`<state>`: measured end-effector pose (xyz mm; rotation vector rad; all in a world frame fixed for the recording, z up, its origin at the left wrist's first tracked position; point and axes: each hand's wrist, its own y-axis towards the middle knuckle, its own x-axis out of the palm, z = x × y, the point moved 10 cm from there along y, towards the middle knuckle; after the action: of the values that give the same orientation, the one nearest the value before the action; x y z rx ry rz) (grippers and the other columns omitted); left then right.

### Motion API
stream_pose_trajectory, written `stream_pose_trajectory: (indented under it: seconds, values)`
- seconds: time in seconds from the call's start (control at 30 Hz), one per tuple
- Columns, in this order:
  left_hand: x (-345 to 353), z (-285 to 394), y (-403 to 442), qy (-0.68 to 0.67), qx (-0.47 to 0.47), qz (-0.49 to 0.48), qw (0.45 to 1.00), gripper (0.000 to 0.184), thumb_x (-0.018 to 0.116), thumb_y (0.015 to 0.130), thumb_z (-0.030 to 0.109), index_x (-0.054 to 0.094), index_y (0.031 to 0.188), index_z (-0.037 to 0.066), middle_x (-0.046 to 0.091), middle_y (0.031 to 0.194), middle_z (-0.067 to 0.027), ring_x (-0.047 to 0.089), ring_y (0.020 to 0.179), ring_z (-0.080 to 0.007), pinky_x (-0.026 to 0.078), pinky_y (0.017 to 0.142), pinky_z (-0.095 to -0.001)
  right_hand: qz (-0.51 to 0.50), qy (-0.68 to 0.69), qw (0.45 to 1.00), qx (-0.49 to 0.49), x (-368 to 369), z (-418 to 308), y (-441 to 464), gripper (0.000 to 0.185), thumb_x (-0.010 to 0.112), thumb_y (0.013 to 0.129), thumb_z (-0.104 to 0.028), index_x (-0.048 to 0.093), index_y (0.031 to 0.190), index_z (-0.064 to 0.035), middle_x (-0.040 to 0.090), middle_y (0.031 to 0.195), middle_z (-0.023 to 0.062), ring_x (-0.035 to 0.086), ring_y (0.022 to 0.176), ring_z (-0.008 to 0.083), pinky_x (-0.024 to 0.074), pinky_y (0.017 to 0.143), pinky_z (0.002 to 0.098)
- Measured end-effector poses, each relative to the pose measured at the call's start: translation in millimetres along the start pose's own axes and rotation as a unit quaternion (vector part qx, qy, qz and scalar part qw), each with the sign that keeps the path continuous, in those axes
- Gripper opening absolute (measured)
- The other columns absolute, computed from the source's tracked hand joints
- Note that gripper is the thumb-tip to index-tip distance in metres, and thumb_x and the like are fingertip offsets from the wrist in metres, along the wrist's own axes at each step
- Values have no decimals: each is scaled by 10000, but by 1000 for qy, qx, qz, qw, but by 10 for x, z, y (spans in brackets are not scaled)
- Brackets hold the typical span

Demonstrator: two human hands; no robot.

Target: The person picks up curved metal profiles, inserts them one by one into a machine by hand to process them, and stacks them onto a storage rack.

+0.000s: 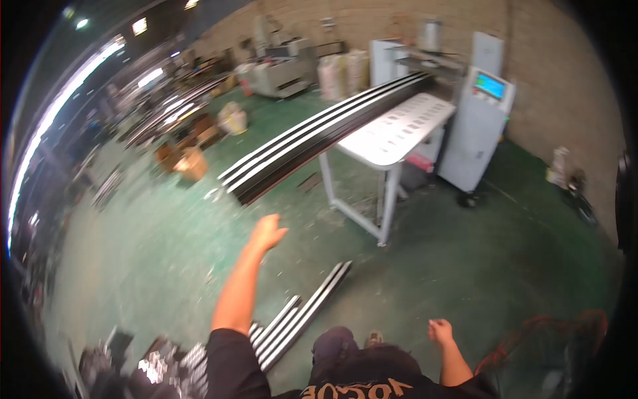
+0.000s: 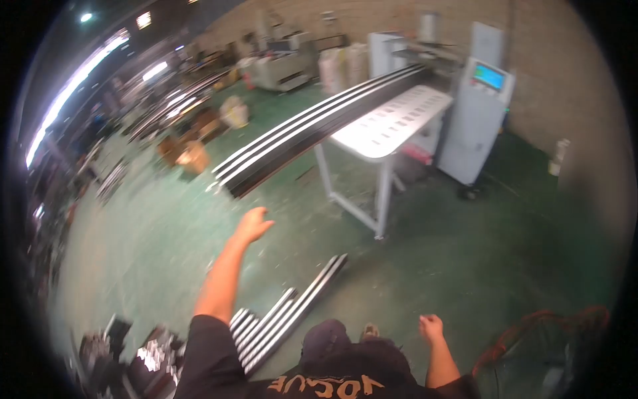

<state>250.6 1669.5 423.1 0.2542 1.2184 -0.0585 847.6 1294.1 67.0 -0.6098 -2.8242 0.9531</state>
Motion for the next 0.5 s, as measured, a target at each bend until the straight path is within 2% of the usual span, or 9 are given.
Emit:
stream_pose_trajectory:
  seconds: [0.07, 0.1, 0.13, 0.2, 0.23, 0.33, 0.37, 0.43, 0.5]
  values:
    - [-132, -387, 619, 99, -24, 11, 995, 460, 774, 803, 244, 610, 1146, -15, 620, 1212, -229, 584, 1151, -398, 480, 963, -487, 36, -53, 995, -71, 364, -989, -10, 206, 706, 918, -185, 638, 1021, -21, 653, 805, 50, 611, 618, 126, 489, 508, 272]
    - [-172, -640, 875, 116, 75, 148, 979, 499, 779, 786, 224, 575, 1181, -1, 597, 1218, -222, 580, 1135, -398, 477, 959, -492, 43, -82, 990, -105, 516, -1333, 88, 225, 711, 916, -195, 650, 1046, -22, 672, 842, 56, 628, 649, 125, 507, 541, 269]
    - [-214, -832, 1151, 130, 60, 148, 978, 530, 785, 773, 208, 546, 1197, 0, 577, 1224, -227, 560, 1165, -391, 473, 967, -488, 58, -72, 988, -122, 656, -1623, 69, 235, 714, 913, -197, 656, 1058, -22, 684, 867, 59, 640, 677, 123, 518, 573, 269]
    - [-230, -1195, 1599, 131, 19, 141, 981, 573, 794, 785, 211, 520, 1231, -21, 517, 1292, -260, 538, 1188, -411, 455, 981, -498, 90, -53, 986, -127, 962, -1904, -68, 245, 718, 909, -198, 662, 1070, -22, 695, 891, 62, 651, 705, 121, 530, 605, 269]
    - [-218, -1236, 1756, 169, 65, 177, 968, 628, 783, 806, 245, 486, 1280, -43, 481, 1342, -258, 551, 1160, -433, 450, 980, -505, 79, -48, 989, -114, 1144, -2006, -97, 250, 719, 908, -201, 663, 1074, -23, 697, 900, 63, 653, 713, 120, 532, 618, 271]
    - [-227, -1437, 2152, 108, -27, 150, 982, 619, 727, 869, 304, 473, 1320, -37, 595, 1209, -236, 599, 1099, -405, 463, 958, -497, 32, -65, 994, -76, 1785, -2082, -12, 262, 725, 909, -219, 673, 1081, -29, 704, 925, 54, 655, 733, 113, 535, 636, 263]
    - [-94, -1566, 2274, 145, 22, 198, 969, 562, 720, 879, 329, 511, 1267, -20, 647, 1082, -209, 634, 1019, -381, 500, 888, -479, 14, -78, 995, -56, 1990, -2075, 86, 267, 726, 910, -227, 675, 1084, -31, 705, 927, 51, 655, 736, 110, 535, 638, 262]
    - [-218, -1444, 2249, 174, -20, 163, 971, 463, 724, 853, 432, 548, 994, 28, 662, 941, -176, 656, 902, -372, 533, 741, -473, -8, -84, 995, -59, 2406, -2088, 309, 317, 744, 903, -280, 679, 1090, -31, 704, 908, 44, 645, 713, 94, 527, 613, 252]
    - [-284, -1356, 2100, 168, -9, 183, 969, 453, 712, 852, 447, 541, 937, 36, 647, 893, -167, 649, 865, -373, 528, 716, -480, -43, -63, 995, -68, 2921, -2231, 438, 342, 753, 899, -307, 684, 1087, -30, 702, 891, 40, 637, 701, 81, 518, 586, 234]
